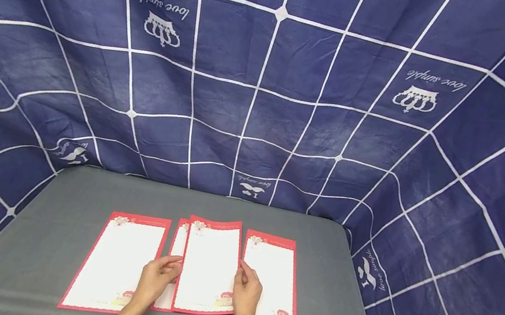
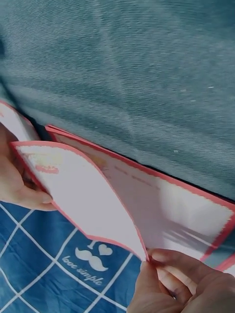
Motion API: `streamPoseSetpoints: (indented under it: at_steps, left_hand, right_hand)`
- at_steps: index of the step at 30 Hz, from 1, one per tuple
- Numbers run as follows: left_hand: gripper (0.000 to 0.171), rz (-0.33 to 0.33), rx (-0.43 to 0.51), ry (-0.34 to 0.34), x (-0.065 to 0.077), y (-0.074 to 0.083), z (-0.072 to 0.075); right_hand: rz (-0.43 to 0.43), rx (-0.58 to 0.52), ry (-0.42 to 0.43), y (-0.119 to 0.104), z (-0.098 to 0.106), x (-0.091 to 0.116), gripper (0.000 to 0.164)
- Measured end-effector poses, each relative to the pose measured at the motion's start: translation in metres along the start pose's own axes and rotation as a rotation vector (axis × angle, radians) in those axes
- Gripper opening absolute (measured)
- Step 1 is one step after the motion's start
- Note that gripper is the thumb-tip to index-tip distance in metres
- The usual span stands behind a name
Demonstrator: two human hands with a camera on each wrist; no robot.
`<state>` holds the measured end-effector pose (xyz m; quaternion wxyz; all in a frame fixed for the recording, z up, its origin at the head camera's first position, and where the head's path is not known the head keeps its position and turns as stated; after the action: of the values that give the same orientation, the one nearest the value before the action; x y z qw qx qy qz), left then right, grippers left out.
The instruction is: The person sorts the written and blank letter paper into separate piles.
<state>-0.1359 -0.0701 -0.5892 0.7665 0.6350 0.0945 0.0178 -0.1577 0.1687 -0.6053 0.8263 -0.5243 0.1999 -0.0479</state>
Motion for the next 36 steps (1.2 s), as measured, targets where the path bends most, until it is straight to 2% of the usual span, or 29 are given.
streamPoseSetpoints:
  at_steps: [20, 28, 36]
  left_hand:
    - [0.023, -0.092, -0.020, -0.094, -0.011, 0.015, -0.043]
    - [0.023, -0.094, -0.056, -0.137, -0.017, 0.014, -0.067]
    - [0.023, -0.087, -0.033, -0.171, -0.019, 0.016, -0.083]
  right_hand:
    - [-0.010, 0.084, 0.118, 0.017, 0.046, -0.010, 0.024]
    - [-0.081, 0.094, 0.124, 0.024, 0.066, -0.015, 0.025]
    - [-0.040, 0.133, 0.184, 0.034, 0.083, -0.018, 0.024]
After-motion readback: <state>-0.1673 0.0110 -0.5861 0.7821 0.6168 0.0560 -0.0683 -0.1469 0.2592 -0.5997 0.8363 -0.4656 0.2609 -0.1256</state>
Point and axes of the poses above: each hand's wrist, its own x-axis away from the middle knuckle, its own z-axis out of the back of the hand, y = z × x, the point moved 2 cm from there along -x, towards the middle knuckle, and after that the axes turned 5 degrees about -z, right-handed, at the moved point
